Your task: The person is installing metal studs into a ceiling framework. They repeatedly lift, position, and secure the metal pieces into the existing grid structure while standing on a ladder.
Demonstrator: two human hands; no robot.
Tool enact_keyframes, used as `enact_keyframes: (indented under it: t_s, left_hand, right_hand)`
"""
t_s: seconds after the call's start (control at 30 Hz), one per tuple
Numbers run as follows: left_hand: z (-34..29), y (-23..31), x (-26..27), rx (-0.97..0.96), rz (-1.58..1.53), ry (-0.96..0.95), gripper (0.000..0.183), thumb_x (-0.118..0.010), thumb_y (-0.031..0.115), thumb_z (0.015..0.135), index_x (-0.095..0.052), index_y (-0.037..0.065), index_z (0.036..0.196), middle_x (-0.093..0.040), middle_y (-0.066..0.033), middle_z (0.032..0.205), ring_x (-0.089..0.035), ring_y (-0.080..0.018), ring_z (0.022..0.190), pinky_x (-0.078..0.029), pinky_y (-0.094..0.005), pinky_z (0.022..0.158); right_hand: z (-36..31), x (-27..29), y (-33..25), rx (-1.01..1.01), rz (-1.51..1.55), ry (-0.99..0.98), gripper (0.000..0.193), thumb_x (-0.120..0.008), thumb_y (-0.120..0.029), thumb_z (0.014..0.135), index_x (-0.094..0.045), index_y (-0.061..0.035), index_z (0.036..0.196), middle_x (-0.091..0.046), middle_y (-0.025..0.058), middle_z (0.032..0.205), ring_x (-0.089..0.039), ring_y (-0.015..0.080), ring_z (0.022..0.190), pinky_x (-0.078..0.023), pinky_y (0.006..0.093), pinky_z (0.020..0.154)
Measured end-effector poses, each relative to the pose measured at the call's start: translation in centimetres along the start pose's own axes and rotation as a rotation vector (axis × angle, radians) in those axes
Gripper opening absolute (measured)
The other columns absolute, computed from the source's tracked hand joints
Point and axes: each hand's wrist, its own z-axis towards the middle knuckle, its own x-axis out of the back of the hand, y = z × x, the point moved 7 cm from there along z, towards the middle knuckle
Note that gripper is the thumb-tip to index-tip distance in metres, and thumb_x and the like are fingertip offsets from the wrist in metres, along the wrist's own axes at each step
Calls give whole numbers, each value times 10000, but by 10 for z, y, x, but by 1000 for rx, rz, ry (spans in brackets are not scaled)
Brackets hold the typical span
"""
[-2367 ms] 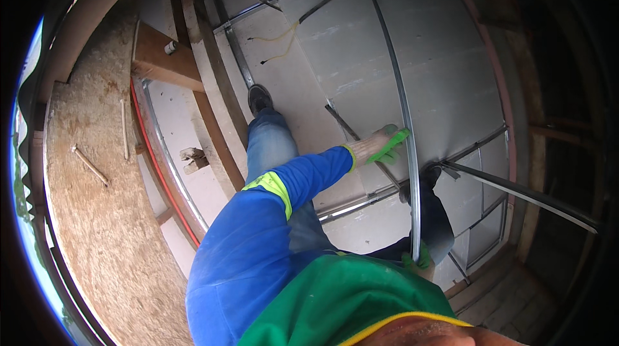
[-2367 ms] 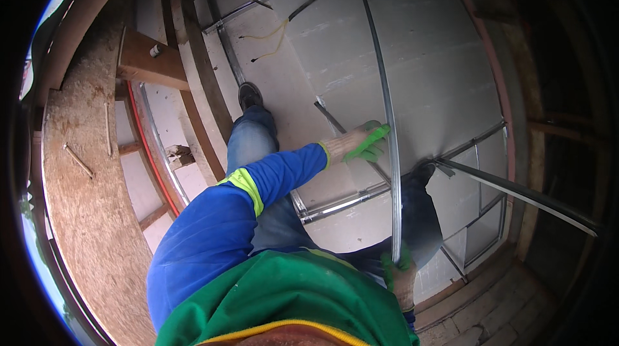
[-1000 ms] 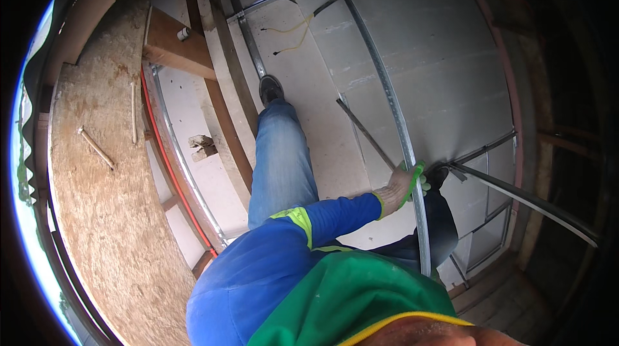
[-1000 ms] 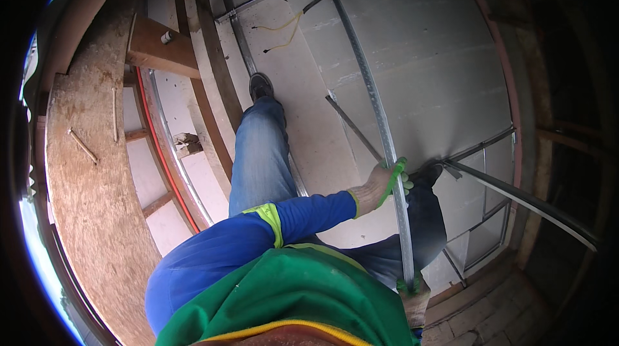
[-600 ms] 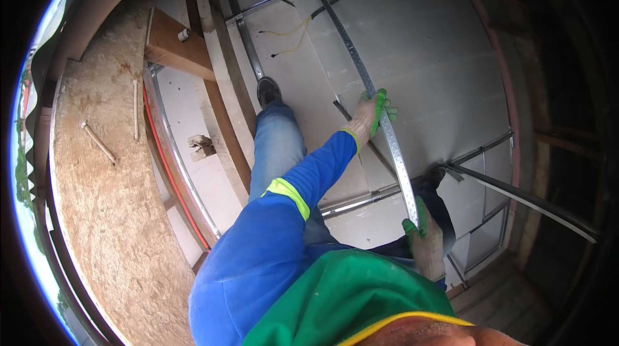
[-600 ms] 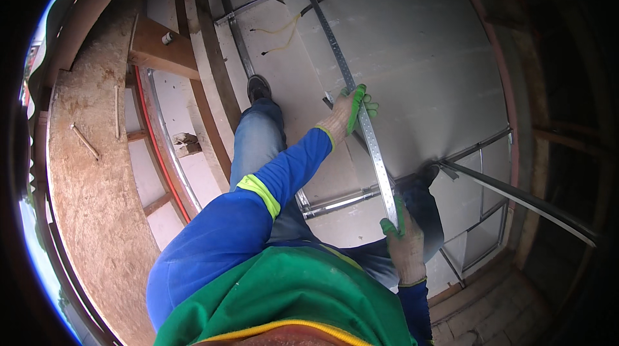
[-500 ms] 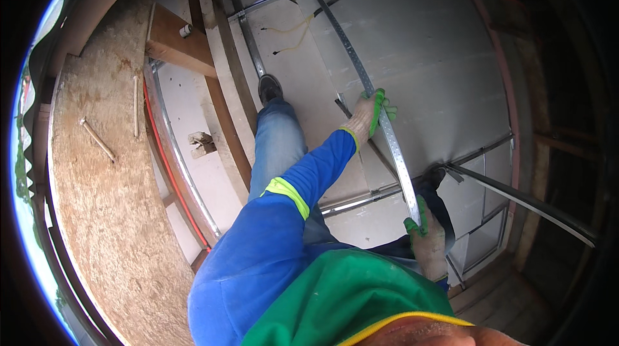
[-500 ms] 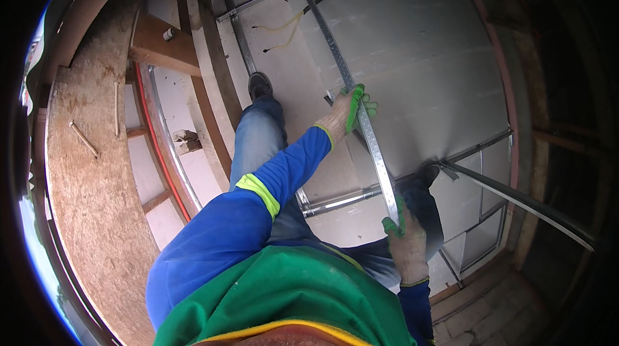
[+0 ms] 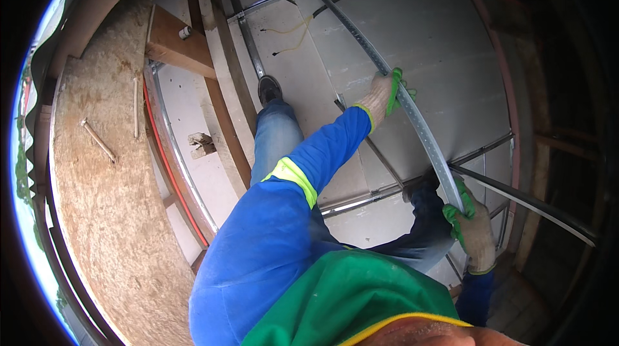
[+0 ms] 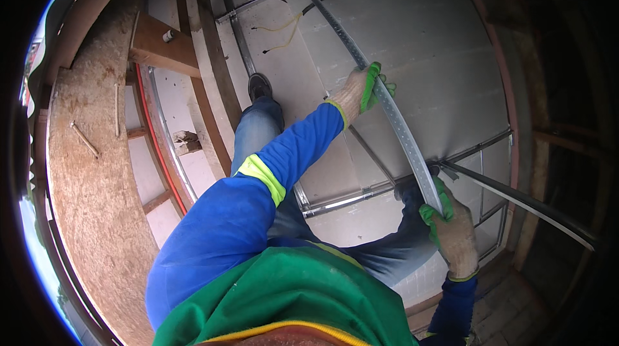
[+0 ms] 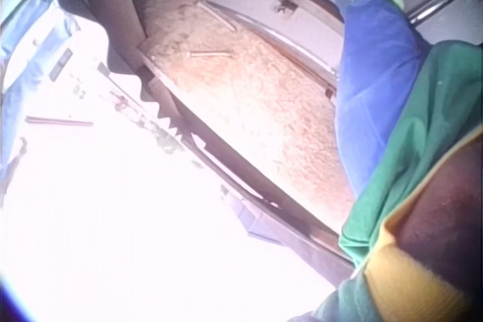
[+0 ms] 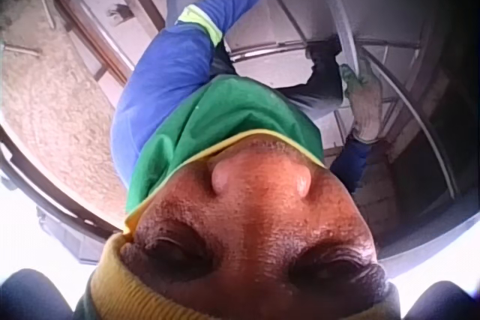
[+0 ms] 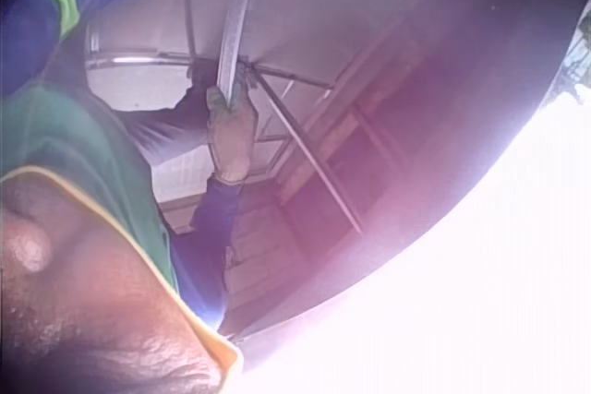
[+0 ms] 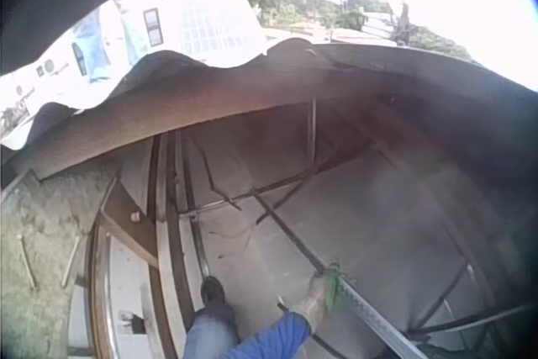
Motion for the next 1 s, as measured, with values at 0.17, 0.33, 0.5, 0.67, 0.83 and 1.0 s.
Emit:
enact_keyframes:
  t_s: [0.17,0.33,0.5,0.67,0.83,1.0]
  left_hand:
    - [-9,-31,53,-72,189,136,279,-600,205,1070,-481,19,1241,-589,-126,943,-703,-302,668,-607,-435,526]
    - [5,11,92,-210,205,253,260,-574,161,1058,-452,38,1252,-592,-119,913,-680,-280,607,-569,-414,490]
    - [17,14,114,-201,249,238,265,-584,154,1059,-442,66,1265,-582,-105,911,-636,-246,589,-546,-402,495]
    - [10,16,95,-173,194,199,151,-582,151,1074,-462,109,1155,-553,-56,830,-592,-207,570,-515,-360,475]
    - [25,22,120,-162,-79,91,104,-608,164,1071,-505,165,1054,-513,-22,742,-520,-161,551,-450,-317,449]
    - [36,26,130,-126,-287,-85,114,-579,248,1092,-522,169,1033,-524,-25,742,-502,-162,550,-437,-313,446]
  right_hand:
    - [2,-72,75,207,-71,50,643,-720,-48,965,-550,-160,1575,-619,-29,863,-470,46,597,-424,242,512]
    - [32,-115,46,41,250,-109,622,-735,-94,970,-557,-137,1564,-569,-20,809,-470,57,572,-424,253,503]
    - [47,-148,40,21,407,-152,629,-780,-151,976,-562,-150,1566,-554,-21,832,-477,64,590,-430,254,507]
    - [42,-144,42,34,438,-108,659,-772,-159,987,-519,-169,1595,-596,-12,867,-505,68,618,-456,262,530]
    - [28,-150,12,139,107,-206,689,-717,-149,1020,-425,-169,1643,-658,38,979,-610,87,737,-513,274,611]
    - [17,-169,4,-51,1040,-582,684,-648,-71,1032,-381,-137,1658,-704,103,1064,-598,97,701,-483,252,582]
